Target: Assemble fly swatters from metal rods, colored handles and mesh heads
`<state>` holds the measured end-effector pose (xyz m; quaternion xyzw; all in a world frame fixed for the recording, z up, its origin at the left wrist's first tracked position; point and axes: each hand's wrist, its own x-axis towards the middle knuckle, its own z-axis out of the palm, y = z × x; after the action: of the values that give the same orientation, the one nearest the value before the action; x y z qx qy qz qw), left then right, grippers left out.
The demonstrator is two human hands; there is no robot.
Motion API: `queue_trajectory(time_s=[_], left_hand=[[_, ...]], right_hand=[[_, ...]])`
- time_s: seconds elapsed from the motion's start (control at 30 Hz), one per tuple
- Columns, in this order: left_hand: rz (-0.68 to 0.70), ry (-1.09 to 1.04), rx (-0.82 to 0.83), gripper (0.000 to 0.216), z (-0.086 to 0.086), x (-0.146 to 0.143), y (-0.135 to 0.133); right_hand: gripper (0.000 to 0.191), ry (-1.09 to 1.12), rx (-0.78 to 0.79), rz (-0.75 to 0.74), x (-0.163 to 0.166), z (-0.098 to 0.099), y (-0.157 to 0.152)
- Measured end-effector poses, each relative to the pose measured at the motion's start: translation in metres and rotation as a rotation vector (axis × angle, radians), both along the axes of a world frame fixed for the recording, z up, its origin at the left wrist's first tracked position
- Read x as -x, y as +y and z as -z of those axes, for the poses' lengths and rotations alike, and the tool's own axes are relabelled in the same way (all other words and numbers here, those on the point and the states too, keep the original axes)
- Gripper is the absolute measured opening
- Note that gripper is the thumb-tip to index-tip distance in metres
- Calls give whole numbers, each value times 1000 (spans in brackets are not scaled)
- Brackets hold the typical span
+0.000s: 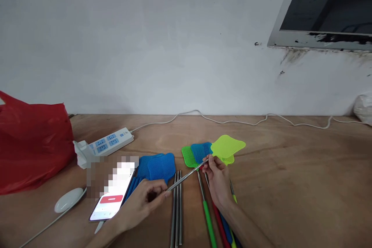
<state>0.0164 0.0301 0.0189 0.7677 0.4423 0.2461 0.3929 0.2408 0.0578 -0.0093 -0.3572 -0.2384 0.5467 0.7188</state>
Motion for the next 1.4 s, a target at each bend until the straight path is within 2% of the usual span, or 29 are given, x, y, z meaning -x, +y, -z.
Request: queue_trajectory(time_s=[0.23,0.43,0.53,0.67,0.77,0.87,1.0,1.13,1.23,1.4], left_hand=[[-15,23,-29,35,0,4,5],[-15,31,-47,36,-2,-7,0],[-20,76,-55,35,-5,-4,-9],[9,139,-55,33,-8,13,-30],[-45,202,0,33,-7,22,-46],[-101,241,30,32,-3,23,-56],[-174,253,-23,34,-3,15,-59],[-177,290,-68,31,-7,9,-56],[-182,247,-77,33,-6,4,-55],[-163,119,-86,32,12,-4,-57]], right_hand=[[26,-28,-7,1,1,-6,1],[29,-128,44,-149,30,-15,-20],[29,-159,62,-206,34,-20,-27],[36,-90,151,-191,21,-26,-31],[45,-90,244,-209,12,-28,-34],[51,-205,305,-221,10,-23,-38],[44,-247,223,-84,17,-11,-46],[45,-243,198,-161,20,-3,-52],[46,-200,214,-164,18,-6,-53],[41,-199,205,-187,19,-17,-54]])
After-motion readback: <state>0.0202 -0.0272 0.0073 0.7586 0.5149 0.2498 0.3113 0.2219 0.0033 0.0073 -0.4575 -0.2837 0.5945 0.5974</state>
